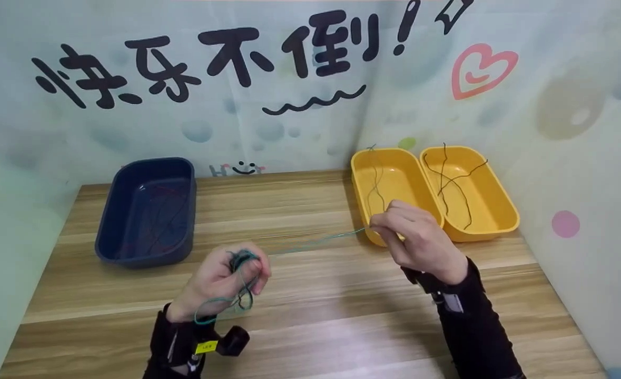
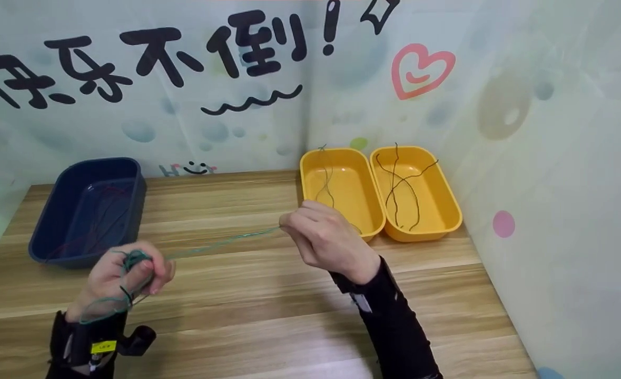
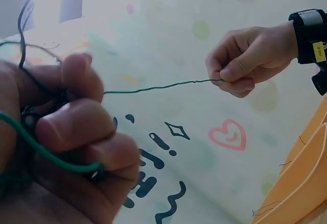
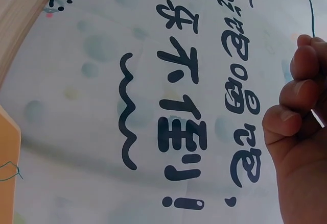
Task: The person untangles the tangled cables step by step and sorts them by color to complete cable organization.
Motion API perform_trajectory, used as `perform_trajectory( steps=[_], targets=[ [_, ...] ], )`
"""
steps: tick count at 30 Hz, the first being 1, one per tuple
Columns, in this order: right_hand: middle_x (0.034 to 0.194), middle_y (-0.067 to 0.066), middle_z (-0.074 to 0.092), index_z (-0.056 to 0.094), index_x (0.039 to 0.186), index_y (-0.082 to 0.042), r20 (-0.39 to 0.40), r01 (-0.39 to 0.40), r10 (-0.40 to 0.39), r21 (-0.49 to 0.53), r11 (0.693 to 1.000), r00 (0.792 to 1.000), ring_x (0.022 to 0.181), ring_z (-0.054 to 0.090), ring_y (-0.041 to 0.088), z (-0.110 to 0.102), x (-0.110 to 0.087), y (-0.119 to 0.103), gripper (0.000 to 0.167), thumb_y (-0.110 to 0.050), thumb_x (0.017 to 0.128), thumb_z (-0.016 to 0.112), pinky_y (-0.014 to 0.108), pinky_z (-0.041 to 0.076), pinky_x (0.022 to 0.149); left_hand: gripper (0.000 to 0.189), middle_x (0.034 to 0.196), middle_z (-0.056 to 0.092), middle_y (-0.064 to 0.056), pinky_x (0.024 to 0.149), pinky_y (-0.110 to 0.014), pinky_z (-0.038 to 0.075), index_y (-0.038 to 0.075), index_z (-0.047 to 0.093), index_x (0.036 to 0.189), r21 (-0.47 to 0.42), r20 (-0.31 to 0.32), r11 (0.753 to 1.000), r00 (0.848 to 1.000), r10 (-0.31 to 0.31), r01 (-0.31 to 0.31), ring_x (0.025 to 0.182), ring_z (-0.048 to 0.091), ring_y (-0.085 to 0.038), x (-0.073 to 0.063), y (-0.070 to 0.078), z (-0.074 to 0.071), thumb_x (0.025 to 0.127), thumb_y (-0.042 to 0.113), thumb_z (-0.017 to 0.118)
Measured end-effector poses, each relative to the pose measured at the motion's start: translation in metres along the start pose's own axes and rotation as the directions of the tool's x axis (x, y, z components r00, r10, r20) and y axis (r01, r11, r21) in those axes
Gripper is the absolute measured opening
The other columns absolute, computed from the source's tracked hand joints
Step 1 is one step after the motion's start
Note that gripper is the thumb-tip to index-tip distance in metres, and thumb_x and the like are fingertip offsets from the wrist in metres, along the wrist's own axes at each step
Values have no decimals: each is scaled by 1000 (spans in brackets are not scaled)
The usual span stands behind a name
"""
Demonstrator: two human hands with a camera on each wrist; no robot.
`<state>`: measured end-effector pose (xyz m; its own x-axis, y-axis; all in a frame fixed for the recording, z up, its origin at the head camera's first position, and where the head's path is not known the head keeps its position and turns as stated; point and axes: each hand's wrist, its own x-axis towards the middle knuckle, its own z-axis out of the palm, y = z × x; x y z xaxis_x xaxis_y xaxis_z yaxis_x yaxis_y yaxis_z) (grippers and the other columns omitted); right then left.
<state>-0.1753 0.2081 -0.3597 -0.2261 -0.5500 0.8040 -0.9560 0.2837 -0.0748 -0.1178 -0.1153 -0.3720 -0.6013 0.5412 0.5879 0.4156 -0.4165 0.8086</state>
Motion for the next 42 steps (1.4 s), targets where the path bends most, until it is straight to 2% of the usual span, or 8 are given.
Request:
perform_trajectory(
  steps=[4, 9, 14, 25, 29, 33, 38, 42],
  targets=[
    [65, 2, 53, 65, 86, -1, -52, -45, 44, -17, 999, 998, 59, 43, 14, -2, 0, 0, 19, -12, 98, 56, 22, 34, 55, 14, 68, 50, -17, 46, -30, 37, -7, 53, 93, 47, 168, 996, 983, -80, 74, 57, 45, -23, -1, 0, -3, 99, -7, 41],
    [66, 3, 54, 66, 86, -1, -64, -66, 64, -43, 997, 996, 60, 44, 14, -4, 1, 1, 19, -12, 98, 56, 23, 34, 57, 18, 70, 51, -14, 46, -22, 38, -2, 56, 94, 159, 285, 979, 944, -168, 126, 54, 43, -21, -1, 1, -6, 98, -10, 41],
    [68, 3, 55, 66, 85, -1, -82, -72, 68, -51, 996, 994, 60, 44, 14, -4, 1, 4, 19, -12, 97, 57, 23, 34, 56, 20, 71, 52, -15, 49, -18, 38, -1, 58, 94, 207, 284, 962, 930, -234, 178, 55, 43, -17, -1, 3, -6, 98, -10, 41],
    [69, 5, 57, 67, 84, -2, -93, -101, 96, -57, 993, 991, 60, 45, 14, -3, -1, 4, 19, -12, 97, 57, 22, 35, 57, 19, 71, 55, -13, 50, -18, 39, 1, 59, 94, 233, 323, 967, 930, -177, 103, 54, 43, -18, 1, -1, -8, 94, -13, 45],
    [69, 5, 57, 66, 83, -1, -113, -97, 90, -57, 994, 989, 60, 45, 14, -5, -2, 5, 20, -13, 97, 57, 22, 36, 56, 17, 77, 57, -12, 48, -25, 38, -4, 57, 97, 174, 219, 977, 962, -160, 123, 56, 42, -19, 0, 1, -7, 97, -10, 42],
    [68, 4, 56, 66, 82, -1, -113, -83, 76, -64, 994, 991, 59, 44, 14, -5, -2, 5, 21, -12, 97, 56, 23, 36, 55, 17, 83, 60, 0, 43, -32, 31, -8, 55, 96, 58, -22, 985, 987, -159, 160, 54, 40, -16, -1, 1, -5, 101, -2, 40],
    [67, 4, 57, 65, 84, -1, -54, -53, 50, -53, 997, 997, 57, 44, 14, -2, -1, 0, 20, -11, 97, 55, 23, 35, 53, 22, 80, 61, 3, 45, -30, 23, 2, 58, 95, -80, -326, 982, 927, -187, 171, 50, 38, -10, 3, -2, -3, 104, 14, 42],
    [66, 2, 58, 65, 86, -1, 15, -14, 15, -33, 999, 1000, 56, 43, 13, 3, 1, -8, 17, -10, 97, 56, 23, 33, 51, 24, 77, 57, 2, 49, -26, 20, 7, 56, 99, -242, -447, 957, 857, -256, 160, 48, 36, -7, 5, -3, -5, 102, 29, 46]
  ],
)
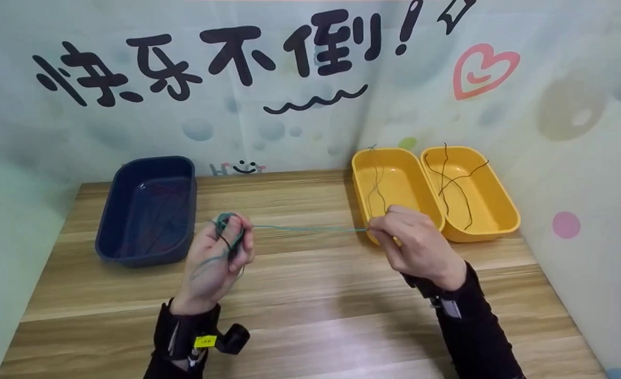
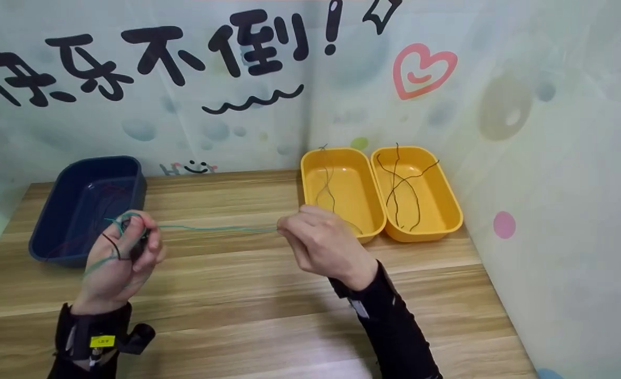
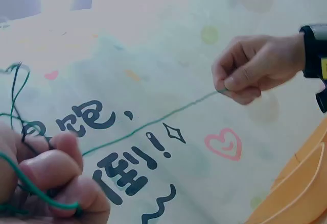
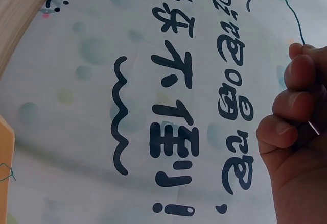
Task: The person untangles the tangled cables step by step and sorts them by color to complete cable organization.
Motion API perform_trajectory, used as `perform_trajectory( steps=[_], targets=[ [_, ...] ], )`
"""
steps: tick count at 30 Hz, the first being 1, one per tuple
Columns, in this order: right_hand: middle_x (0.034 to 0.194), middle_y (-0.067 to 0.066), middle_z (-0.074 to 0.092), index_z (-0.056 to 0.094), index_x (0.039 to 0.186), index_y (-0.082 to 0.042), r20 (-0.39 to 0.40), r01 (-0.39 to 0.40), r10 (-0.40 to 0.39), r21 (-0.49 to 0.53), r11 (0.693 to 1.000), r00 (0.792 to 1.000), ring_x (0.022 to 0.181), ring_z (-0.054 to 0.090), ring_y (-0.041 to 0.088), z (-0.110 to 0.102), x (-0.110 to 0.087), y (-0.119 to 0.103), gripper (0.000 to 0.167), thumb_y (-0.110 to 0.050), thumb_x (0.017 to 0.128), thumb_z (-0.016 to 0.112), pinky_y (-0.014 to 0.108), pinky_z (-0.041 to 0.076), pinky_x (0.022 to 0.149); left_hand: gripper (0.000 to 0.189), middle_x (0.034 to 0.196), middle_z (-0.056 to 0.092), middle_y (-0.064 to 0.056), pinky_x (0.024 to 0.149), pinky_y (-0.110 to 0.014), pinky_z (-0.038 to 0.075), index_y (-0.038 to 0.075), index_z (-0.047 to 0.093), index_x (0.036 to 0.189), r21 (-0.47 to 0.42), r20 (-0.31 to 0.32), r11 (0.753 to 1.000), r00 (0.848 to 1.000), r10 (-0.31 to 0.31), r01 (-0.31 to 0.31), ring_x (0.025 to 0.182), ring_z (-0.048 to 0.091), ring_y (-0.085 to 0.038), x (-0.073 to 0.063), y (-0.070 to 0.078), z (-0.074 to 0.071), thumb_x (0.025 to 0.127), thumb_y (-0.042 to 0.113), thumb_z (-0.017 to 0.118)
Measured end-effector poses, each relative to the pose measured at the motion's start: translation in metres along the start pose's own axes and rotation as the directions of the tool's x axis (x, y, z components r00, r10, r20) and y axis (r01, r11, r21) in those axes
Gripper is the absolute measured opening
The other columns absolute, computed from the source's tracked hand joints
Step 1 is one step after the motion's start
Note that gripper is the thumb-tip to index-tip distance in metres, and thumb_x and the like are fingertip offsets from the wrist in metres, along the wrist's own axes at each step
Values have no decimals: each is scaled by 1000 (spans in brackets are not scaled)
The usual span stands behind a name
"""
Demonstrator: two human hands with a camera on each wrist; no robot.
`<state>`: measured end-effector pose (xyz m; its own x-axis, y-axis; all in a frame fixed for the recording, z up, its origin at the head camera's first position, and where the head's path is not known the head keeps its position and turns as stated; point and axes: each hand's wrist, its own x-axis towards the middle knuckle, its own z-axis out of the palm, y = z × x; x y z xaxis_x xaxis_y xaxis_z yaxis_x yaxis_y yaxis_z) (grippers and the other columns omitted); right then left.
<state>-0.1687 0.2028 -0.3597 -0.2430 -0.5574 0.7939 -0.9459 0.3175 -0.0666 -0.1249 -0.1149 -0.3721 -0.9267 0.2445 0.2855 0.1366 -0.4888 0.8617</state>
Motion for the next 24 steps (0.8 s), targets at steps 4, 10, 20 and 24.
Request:
perform_trajectory(
  steps=[4, 10, 20, 24],
  targets=[
    [68, 2, 61, 65, 89, -2, 62, 60, -59, -8, 998, 996, 55, 44, 13, 6, 2, -6, 15, -10, 97, 55, 22, 34, 50, 28, 74, 53, 4, 47, -25, 15, 8, 53, 103, -120, -83, 990, 993, -82, 71, 46, 31, -5, 1, 0, -5, 101, 36, 47],
    [70, 2, 61, 65, 90, -2, 95, 75, -72, -26, 997, 993, 55, 44, 13, 8, 2, -8, 17, -11, 98, 54, 21, 34, 51, 27, 70, 48, 4, 44, -26, 10, 8, 50, 104, -204, -85, 973, 988, -128, 108, 44, 24, -7, 2, 0, -8, 102, 35, 45],
    [73, 1, 63, 65, 89, -4, 140, 73, -71, -13, 997, 988, 57, 48, 12, 7, 2, -9, 13, -10, 96, 56, 22, 37, 53, 37, 71, 46, 5, 44, -22, 10, 6, 55, 105, -457, 115, 889, 993, 18, 37, 43, 13, -9, 2, -4, -11, 108, 23, 22],
    [73, -1, 62, 65, 89, -6, 177, 66, -63, -13, 998, 982, 58, 49, 11, 9, 3, -13, 12, -9, 96, 56, 23, 39, 53, 43, 70, 47, 3, 45, -21, 10, 3, 60, 108, -601, 145, 798, 987, 67, 34, 43, 11, -9, 2, -6, -13, 108, 23, 22]
  ],
)
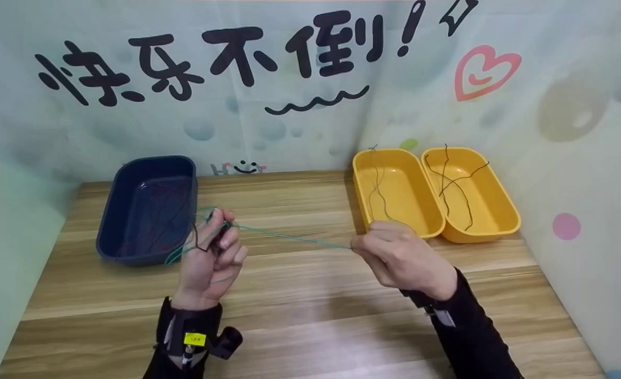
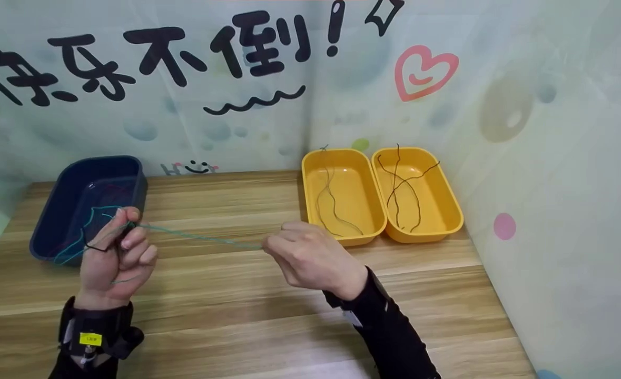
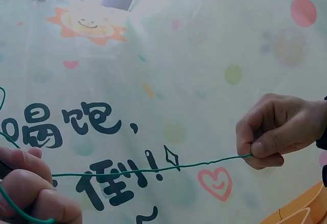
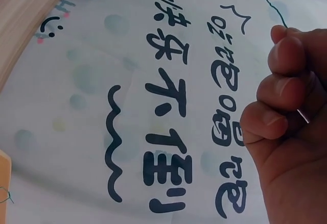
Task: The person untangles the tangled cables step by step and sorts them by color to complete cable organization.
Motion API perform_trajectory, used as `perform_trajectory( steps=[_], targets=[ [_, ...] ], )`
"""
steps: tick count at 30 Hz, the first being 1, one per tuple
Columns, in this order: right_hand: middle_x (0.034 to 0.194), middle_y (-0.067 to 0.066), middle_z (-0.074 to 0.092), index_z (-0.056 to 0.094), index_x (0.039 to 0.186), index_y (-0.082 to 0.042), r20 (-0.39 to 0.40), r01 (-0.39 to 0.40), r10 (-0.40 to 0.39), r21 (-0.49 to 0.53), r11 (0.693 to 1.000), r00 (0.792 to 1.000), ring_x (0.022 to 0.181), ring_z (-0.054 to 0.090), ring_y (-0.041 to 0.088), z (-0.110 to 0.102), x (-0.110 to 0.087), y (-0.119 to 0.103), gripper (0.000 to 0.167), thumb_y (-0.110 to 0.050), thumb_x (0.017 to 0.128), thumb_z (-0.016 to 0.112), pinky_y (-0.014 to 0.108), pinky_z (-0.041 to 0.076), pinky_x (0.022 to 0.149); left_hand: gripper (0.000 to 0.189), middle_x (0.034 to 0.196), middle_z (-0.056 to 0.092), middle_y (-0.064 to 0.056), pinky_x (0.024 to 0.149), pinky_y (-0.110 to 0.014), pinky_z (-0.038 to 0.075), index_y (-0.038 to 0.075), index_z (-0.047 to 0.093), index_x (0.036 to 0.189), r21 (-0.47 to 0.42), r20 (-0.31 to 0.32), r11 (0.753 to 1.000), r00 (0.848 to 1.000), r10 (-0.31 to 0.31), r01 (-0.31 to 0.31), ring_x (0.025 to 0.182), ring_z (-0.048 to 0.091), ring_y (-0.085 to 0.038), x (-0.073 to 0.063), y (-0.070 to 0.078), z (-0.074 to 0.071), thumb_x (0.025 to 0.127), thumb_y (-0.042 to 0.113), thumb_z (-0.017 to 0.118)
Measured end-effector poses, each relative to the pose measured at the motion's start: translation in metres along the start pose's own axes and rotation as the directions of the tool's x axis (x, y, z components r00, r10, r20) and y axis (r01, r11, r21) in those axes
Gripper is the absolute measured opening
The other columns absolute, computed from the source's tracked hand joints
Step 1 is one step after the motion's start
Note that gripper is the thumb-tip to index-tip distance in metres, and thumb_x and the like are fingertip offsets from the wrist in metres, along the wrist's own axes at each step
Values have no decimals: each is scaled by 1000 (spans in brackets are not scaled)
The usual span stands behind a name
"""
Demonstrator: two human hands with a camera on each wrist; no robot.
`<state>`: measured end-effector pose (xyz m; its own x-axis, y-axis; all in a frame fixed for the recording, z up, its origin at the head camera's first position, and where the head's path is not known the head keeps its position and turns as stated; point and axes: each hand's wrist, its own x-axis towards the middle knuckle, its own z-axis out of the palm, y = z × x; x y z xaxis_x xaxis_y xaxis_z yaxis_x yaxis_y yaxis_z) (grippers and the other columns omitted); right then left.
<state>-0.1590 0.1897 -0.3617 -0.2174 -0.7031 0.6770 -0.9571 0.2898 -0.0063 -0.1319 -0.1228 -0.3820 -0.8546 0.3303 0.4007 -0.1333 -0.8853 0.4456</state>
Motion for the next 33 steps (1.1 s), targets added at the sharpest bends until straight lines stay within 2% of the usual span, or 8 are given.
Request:
perform_trajectory(
  steps=[4, 8, 12, 17, 22, 27, 31, 33],
  targets=[
    [72, -1, 60, 65, 89, -7, 2, -9, 9, 4, 1000, 1000, 58, 49, 11, 1, 0, -2, 12, -10, 96, 56, 23, 40, 53, 43, 71, 46, 0, 50, -23, 13, 0, 58, 111, -113, 64, 993, 997, 32, -24, 44, 12, -9, -1, -3, -2, 108, 23, 21],
    [75, 0, 62, 65, 91, -6, -5, -11, 11, 41, 999, 1000, 59, 50, 12, 0, -1, 1, 11, -8, 95, 56, 23, 41, 55, 42, 72, 42, -1, 52, -24, 17, 0, 56, 113, -110, 178, 993, 982, 64, -45, 44, 14, -8, -2, -7, 2, 108, 21, 21],
    [74, 1, 62, 66, 92, -4, -33, -29, 31, 59, 998, 999, 59, 50, 12, 3, -3, 7, 11, -7, 95, 56, 23, 40, 54, 37, 66, 31, -3, 47, -23, 20, -1, 55, 114, -38, 340, 996, 937, 86, -78, 43, 19, -7, 0, -12, 6, 107, 16, 22],
    [69, 3, 60, 65, 88, -3, -56, -104, 106, 45, 994, 993, 57, 48, 12, 7, -5, 13, 10, -6, 93, 58, 22, 40, 50, 34, 60, 31, -5, 40, -24, 20, 1, 55, 116, 55, 500, 995, 865, 40, -78, 45, 27, -10, 2, -18, 5, 107, 15, 26],
    [69, 5, 60, 66, 86, -2, -99, -157, 155, -19, 987, 983, 57, 47, 14, 10, -7, 19, 5, -4, 88, 61, 23, 39, 49, 28, 51, 33, -11, 32, -24, 21, 2, 59, 113, 161, 576, 986, 815, -57, -44, 36, 29, -13, 2, -24, -1, 105, 12, 34],
    [72, 8, 63, 66, 87, 0, -174, -222, 206, -82, 971, 963, 57, 48, 16, 10, -8, 25, 5, 0, 87, 61, 25, 40, 50, 30, 52, 36, -19, 31, -24, 27, -14, 50, 90, 275, 625, 961, 763, -164, -19, 35, 32, -18, 2, -26, -1, 104, 9, 36],
    [71, 10, 63, 67, 87, 2, -247, -270, 244, -75, 960, 938, 56, 47, 17, 7, -9, 28, 8, 6, 83, 62, 26, 38, 50, 34, 56, 39, -20, 32, -24, 32, -20, 41, 83, 393, 633, 916, 745, -212, -73, 38, 37, -20, 1, -24, 2, 104, 7, 36],
    [70, 10, 62, 67, 87, 2, -266, -281, 251, -80, 956, 931, 56, 45, 17, 5, -10, 29, 10, 8, 81, 62, 25, 37, 50, 32, 57, 40, -19, 34, -23, 32, -19, 42, 85, 428, 615, 901, 754, -232, -73, 40, 37, -21, 0, -22, 4, 104, 6, 37]
  ],
)
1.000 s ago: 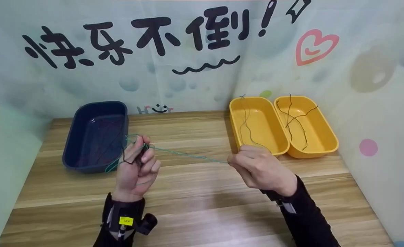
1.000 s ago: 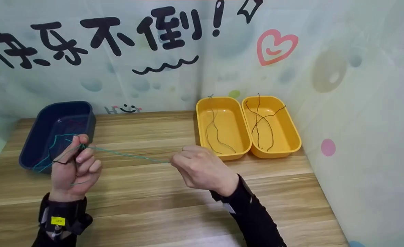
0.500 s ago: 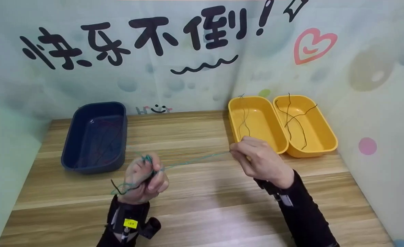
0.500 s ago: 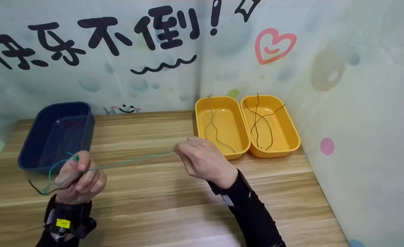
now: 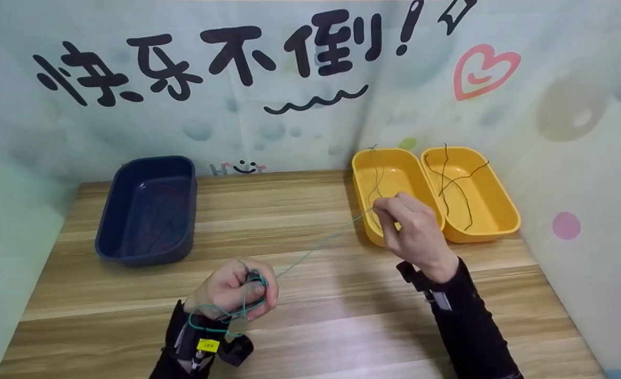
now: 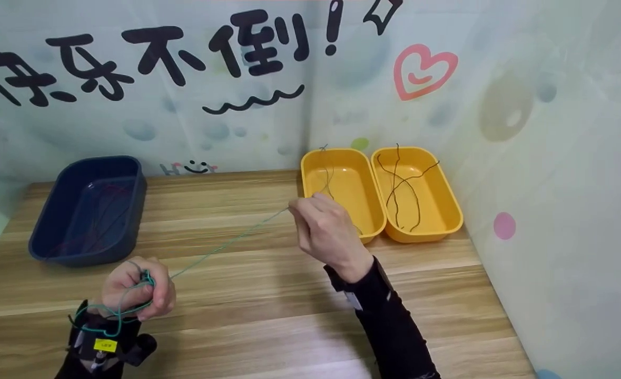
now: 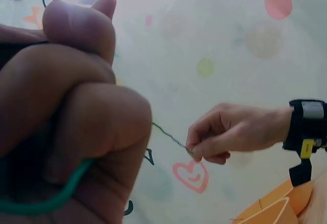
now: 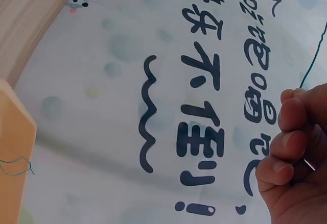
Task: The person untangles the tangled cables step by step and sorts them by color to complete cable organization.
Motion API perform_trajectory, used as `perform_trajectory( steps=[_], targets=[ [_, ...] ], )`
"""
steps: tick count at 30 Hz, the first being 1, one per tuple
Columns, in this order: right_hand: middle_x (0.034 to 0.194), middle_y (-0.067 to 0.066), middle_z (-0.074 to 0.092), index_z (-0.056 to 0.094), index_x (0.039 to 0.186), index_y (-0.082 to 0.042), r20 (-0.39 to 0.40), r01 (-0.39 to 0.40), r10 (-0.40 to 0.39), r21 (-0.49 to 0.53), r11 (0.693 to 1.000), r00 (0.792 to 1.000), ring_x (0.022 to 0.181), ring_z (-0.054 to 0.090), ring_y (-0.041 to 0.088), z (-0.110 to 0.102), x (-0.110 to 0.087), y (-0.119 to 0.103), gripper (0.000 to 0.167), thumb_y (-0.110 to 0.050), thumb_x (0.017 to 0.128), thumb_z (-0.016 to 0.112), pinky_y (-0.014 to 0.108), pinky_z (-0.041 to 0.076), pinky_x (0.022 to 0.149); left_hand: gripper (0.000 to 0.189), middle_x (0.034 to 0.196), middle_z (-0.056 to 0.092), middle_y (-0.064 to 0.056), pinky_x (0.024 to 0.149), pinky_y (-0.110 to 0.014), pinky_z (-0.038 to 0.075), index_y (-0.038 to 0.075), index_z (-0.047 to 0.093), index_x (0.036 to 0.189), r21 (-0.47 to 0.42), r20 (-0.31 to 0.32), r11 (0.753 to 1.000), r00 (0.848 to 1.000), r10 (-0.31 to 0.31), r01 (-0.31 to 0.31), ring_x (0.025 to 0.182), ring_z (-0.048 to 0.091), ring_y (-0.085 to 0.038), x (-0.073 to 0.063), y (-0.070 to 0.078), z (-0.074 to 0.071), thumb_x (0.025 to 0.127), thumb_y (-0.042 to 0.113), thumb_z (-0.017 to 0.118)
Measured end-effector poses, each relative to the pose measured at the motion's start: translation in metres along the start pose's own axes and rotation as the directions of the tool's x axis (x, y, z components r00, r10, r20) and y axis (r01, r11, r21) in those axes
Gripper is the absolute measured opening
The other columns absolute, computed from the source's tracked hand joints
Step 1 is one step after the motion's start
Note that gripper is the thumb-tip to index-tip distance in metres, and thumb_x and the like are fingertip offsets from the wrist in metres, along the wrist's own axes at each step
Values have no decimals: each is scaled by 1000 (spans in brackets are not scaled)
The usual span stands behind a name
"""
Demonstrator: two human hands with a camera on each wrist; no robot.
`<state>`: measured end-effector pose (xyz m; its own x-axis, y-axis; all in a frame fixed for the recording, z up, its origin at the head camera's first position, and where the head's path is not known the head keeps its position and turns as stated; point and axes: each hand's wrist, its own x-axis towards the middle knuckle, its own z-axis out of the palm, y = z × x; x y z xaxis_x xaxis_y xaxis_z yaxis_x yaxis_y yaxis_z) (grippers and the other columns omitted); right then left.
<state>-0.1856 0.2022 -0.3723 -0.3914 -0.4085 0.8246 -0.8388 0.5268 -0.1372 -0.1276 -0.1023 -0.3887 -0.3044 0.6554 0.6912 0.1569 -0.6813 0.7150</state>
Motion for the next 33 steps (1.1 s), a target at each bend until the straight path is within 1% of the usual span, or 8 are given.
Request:
perform_trajectory(
  steps=[6, 10, 14, 17, 21, 24, 28, 33],
  targets=[
    [73, 10, 65, 67, 86, 1, 43, -26, 27, -34, 999, 999, 58, 47, 18, -6, -1, 1, 7, 6, 83, 62, 26, 38, 53, 23, 59, 38, -17, 37, -25, 27, -8, 56, 105, 13, -94, 997, 992, 78, -78, 43, 33, -18, 1, 5, -1, 104, 5, 37],
    [75, 10, 65, 66, 86, 1, 62, -2, 4, -33, 999, 998, 58, 48, 18, -9, -1, -2, 5, 3, 86, 61, 27, 39, 53, 25, 58, 36, -14, 38, -26, 23, -4, 58, 115, 50, -235, 991, 963, 133, -125, 43, 29, -17, -2, 15, -5, 103, 4, 39],
    [74, 10, 65, 66, 86, 2, 47, 18, -17, -32, 999, 999, 58, 48, 18, -13, 1, -5, 7, 2, 88, 59, 27, 38, 52, 23, 59, 39, -12, 38, -30, 23, -8, 60, 115, 171, -386, 985, 918, 85, -19, 45, 31, -18, -7, 27, -7, 101, -1, 42],
    [73, 10, 65, 66, 86, 2, 34, 8, -7, -31, 999, 999, 58, 48, 18, -18, 2, -5, 6, 4, 86, 60, 26, 38, 52, 23, 59, 41, -11, 40, -32, 24, -15, 57, 113, 284, -442, 952, 897, 26, 112, 46, 32, -19, -9, 34, -7, 98, -8, 41],
    [73, 11, 65, 67, 86, 2, 21, -20, 20, -42, 999, 1000, 58, 48, 18, -23, 2, -3, 6, 5, 84, 62, 24, 37, 53, 23, 62, 45, -10, 41, -33, 26, -23, 51, 113, 399, -450, 883, 892, -48, 249, 47, 34, -18, -9, 38, -7, 97, -12, 39],
    [73, 11, 65, 67, 85, 2, 12, -36, 37, -55, 998, 999, 57, 47, 18, -25, 2, -1, 6, 5, 84, 63, 24, 35, 52, 24, 66, 48, -8, 41, -32, 27, -22, 50, 117, 421, -435, 862, 897, -80, 282, 48, 35, -18, -9, 39, -7, 98, -11, 38],
    [73, 11, 65, 67, 85, 2, 13, -38, 39, -64, 997, 999, 57, 47, 18, -26, 1, 0, 5, 5, 84, 63, 23, 34, 52, 25, 69, 50, -2, 41, -31, 26, -17, 56, 116, 416, -469, 869, 882, -48, 269, 51, 35, -18, -9, 39, -6, 100, -7, 39],
    [72, 10, 65, 67, 85, 1, 30, 5, -4, -35, 999, 1000, 57, 48, 17, -22, 2, -1, 6, 5, 83, 62, 24, 36, 52, 27, 68, 50, 1, 41, -29, 22, -8, 62, 112, 376, -549, 909, 834, 64, 178, 50, 32, -17, -8, 37, -3, 102, -4, 37]
  ],
)
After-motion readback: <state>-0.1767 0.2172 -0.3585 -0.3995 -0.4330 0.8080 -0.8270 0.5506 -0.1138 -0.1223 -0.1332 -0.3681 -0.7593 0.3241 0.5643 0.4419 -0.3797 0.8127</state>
